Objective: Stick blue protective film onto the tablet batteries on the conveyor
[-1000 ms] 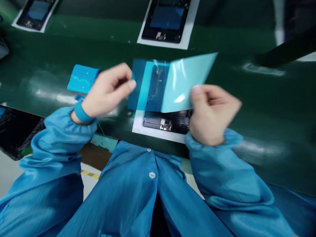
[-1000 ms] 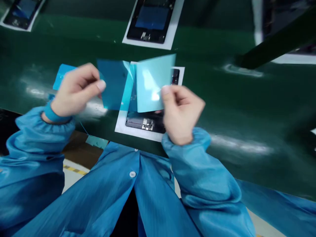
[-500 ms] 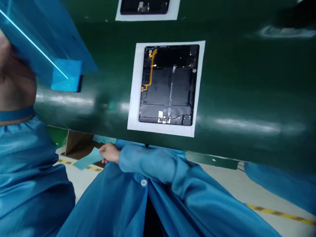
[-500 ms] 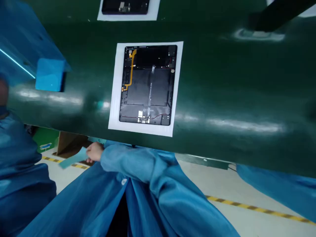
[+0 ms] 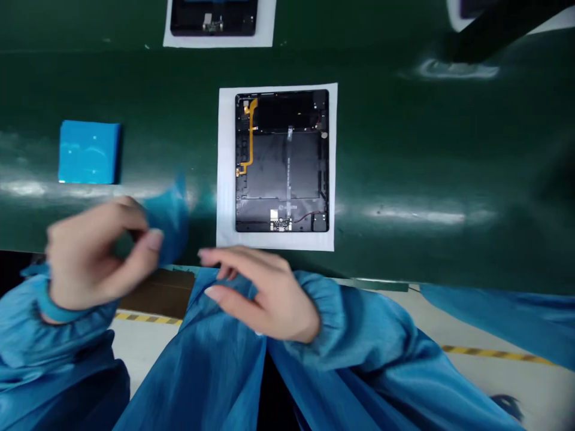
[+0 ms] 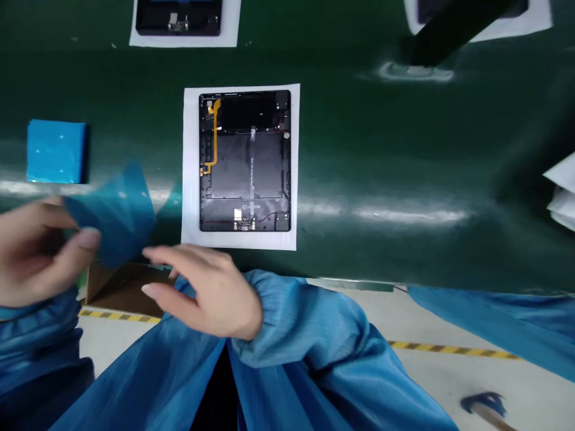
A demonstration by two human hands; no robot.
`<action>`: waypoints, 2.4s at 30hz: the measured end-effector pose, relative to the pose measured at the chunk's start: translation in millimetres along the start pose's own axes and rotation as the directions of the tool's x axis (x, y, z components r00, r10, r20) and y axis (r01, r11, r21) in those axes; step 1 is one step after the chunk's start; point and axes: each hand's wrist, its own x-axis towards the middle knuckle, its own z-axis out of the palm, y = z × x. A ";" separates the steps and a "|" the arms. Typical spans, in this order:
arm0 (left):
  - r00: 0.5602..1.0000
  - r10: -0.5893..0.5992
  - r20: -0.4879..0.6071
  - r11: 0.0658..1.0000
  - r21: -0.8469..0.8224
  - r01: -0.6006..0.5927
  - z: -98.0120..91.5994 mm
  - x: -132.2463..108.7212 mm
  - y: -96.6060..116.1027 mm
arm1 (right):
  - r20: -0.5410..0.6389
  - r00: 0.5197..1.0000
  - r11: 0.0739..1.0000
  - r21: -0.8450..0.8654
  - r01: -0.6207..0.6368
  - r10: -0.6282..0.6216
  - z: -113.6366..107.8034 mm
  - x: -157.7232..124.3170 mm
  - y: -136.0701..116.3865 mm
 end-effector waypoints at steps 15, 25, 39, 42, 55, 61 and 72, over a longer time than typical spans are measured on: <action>0.888 0.458 0.040 0.877 0.139 -0.459 50.5 12.1 25.0 | 0.001 0.993 0.956 -0.269 0.114 -0.118 -38.4 13.0 -1.9; 0.835 0.518 0.187 0.784 0.285 -0.551 8.6 21.9 11.2 | -0.135 0.980 0.936 -0.338 0.096 -0.149 -35.5 2.6 6.0; 0.878 0.464 0.118 0.879 0.066 -0.473 59.7 104.3 -14.5 | -0.509 0.840 0.952 -0.115 -0.283 0.188 -149.8 47.9 18.7; 0.775 0.567 0.280 0.815 -0.052 -0.577 73.9 109.7 -28.7 | -0.493 0.797 0.935 0.130 -0.330 0.349 -166.8 57.7 39.0; 0.684 0.568 0.458 0.804 -0.131 -0.580 93.1 111.9 -44.7 | -0.563 0.813 0.931 -0.197 -0.308 0.150 -173.2 45.2 53.9; 0.680 0.572 0.459 0.800 -0.132 -0.585 93.1 112.7 -43.9 | -0.560 0.819 0.908 -0.267 -0.324 0.127 -173.4 44.3 53.7; 0.668 0.593 0.450 0.783 -0.128 -0.609 93.6 113.7 -43.8 | -0.561 0.816 0.911 -0.252 -0.327 0.138 -173.3 43.7 52.2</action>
